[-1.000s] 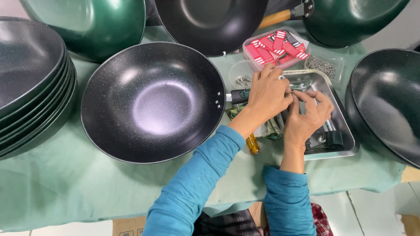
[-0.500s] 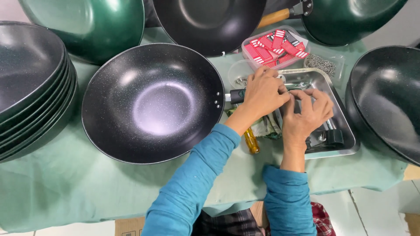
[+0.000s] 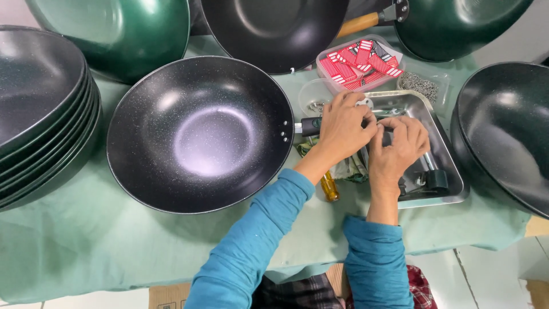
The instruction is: Attaching a handle to a wok using a screwdriver and applying a decorative red label to the handle.
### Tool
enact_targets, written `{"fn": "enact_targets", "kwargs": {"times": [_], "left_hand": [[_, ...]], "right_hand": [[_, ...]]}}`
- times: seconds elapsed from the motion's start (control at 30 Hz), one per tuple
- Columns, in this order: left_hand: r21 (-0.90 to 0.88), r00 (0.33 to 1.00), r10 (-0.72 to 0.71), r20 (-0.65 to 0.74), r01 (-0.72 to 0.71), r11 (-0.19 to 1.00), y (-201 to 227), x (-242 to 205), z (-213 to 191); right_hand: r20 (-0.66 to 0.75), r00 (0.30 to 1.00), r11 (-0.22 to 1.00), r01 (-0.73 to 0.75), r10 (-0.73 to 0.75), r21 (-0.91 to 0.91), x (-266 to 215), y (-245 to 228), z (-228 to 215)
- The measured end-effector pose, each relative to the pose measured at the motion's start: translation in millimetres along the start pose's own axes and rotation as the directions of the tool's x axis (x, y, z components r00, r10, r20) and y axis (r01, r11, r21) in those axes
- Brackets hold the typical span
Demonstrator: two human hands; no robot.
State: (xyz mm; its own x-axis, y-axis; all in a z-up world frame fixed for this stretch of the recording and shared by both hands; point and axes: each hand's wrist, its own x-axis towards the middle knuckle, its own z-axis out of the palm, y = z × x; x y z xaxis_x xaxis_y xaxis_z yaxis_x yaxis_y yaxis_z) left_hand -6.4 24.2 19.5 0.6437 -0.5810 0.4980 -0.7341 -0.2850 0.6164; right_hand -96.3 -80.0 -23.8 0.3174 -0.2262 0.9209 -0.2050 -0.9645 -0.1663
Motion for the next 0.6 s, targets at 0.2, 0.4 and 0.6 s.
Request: {"fn": "enact_targets", "kwargs": {"times": [0.2,0.4,0.6], "left_hand": [[-0.007,0.997,0.054,-0.063,-0.055,0.998,-3.8,-1.1,3.3],[0.017,0.989,0.037,-0.144,-0.035,0.999,-2.8,-9.0,15.3],[-0.082,0.989,-0.072,-0.132,0.062,0.995,-24.3,-6.9,23.2]], "right_hand": [[0.038,0.997,0.991,-0.067,0.063,0.12,1.8,-3.8,-6.5],[0.066,0.993,0.969,-0.105,0.093,0.223,3.2,0.7,-6.7],[0.002,0.983,0.921,-0.171,0.182,0.349,7.5,-7.0,-16.5]]}}
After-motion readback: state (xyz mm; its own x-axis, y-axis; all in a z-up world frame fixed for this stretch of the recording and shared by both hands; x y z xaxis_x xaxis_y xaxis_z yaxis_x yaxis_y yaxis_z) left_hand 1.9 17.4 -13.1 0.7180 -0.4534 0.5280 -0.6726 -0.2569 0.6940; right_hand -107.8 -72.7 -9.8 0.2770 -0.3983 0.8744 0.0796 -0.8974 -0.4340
